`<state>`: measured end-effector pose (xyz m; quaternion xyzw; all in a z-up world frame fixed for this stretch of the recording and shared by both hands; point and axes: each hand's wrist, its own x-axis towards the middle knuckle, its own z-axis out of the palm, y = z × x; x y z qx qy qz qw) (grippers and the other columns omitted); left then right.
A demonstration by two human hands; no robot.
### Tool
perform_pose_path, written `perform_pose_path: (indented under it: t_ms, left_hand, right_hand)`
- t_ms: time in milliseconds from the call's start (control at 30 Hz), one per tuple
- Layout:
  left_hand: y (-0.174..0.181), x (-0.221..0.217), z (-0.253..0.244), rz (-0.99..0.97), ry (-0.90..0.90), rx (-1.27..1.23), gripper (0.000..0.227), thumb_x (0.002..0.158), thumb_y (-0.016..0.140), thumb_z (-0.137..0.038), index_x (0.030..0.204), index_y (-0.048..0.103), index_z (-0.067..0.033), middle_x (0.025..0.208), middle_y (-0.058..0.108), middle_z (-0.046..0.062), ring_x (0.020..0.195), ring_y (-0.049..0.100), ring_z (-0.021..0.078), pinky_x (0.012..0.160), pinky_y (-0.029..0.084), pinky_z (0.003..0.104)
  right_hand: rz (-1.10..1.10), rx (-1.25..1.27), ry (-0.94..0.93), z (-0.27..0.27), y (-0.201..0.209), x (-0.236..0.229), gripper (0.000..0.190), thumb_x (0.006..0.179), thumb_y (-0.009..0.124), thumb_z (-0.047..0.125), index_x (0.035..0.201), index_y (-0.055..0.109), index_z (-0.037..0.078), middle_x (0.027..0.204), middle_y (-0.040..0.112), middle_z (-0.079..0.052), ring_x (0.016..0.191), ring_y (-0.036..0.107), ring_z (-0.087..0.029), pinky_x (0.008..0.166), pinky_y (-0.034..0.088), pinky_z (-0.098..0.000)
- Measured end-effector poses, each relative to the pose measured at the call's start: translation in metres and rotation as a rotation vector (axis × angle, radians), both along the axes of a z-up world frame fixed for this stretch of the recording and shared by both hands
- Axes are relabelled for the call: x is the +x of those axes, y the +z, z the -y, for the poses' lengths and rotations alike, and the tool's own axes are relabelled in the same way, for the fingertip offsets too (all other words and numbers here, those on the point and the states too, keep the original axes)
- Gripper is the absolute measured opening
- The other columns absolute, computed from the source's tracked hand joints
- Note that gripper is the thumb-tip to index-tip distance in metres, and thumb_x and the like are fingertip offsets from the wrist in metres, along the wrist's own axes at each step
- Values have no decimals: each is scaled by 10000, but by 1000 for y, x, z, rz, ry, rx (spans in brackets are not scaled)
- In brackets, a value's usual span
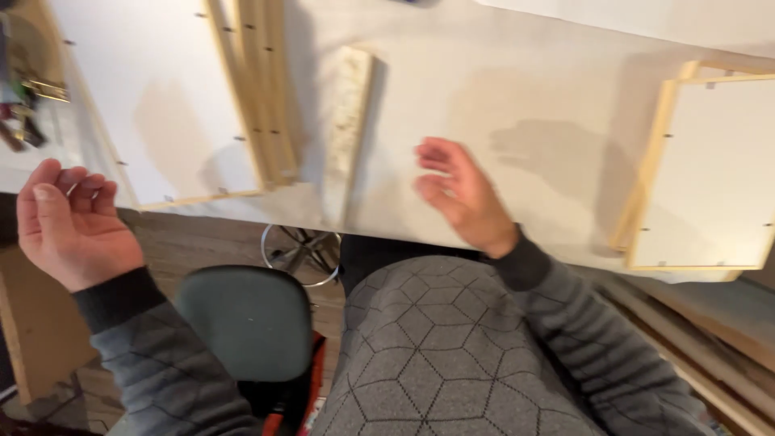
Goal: Assembling and organizing wooden picture frames using a staple gun on a workshop table.
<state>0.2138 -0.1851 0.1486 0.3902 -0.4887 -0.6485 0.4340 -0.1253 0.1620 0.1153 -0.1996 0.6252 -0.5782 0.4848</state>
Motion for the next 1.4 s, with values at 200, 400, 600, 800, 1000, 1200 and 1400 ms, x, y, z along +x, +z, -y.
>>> perform_pose_path:
  t_ms: [200,400,600,800,1000,1200,1400]
  left_hand:
    - [-100,53,130,308,-219,240,449,1141,551,-376,1331,617,25,1186,690,102,1068,634,194,963,520,340]
    - [-169,31,168,299,-371,448,862,1066,340,-652,1433,551,99,1262,660,150,1147,603,214,1060,470,365]
    - [-147,-25,160,468,-418,557,918,984,285,-711,1470,494,40,1300,675,152,1181,649,238,1019,516,335]
    - [-138,-37,162,503,-466,577,948,959,271,-753,1484,478,9,1271,685,164,1090,694,237,909,580,329]
    - [-134,-44,167,540,-405,740,905,955,306,-735,1480,479,-18,1259,669,166,1087,687,241,889,596,359]
    - [-128,-31,157,331,-404,740,867,971,313,-715,1510,446,-49,1373,625,119,1209,623,252,1007,528,383]
    - [-121,-20,153,233,-402,779,898,967,307,-735,1481,480,-18,1412,608,128,1271,595,265,1061,493,399]
  right_hand:
    - [74,121,-19,164,-51,85,776,988,608,473,1511,379,-53,1491,519,-228,1390,527,-291,1147,438,-394]
    - [3,222,-169,231,-103,105,911,989,463,675,1520,380,-61,1482,534,-216,1391,520,-275,1157,421,-382]
    - [145,203,-208,261,-60,98,955,946,361,774,1465,515,-13,1382,631,-158,1298,595,-244,1103,480,-386]
    - [219,280,-230,268,-49,94,937,914,385,784,1425,531,13,1346,615,-99,1304,540,-212,1077,455,-435]
    - [235,330,-253,254,-82,99,964,937,432,763,1463,493,-42,1450,509,-167,1401,460,-265,1161,369,-449]
    - [141,359,-228,259,-64,96,954,930,440,748,1527,437,4,1505,407,-173,1434,412,-278,1189,325,-415]
    - [142,378,-250,258,-63,99,881,941,489,684,1519,467,19,1473,444,-167,1399,461,-263,1162,373,-386]
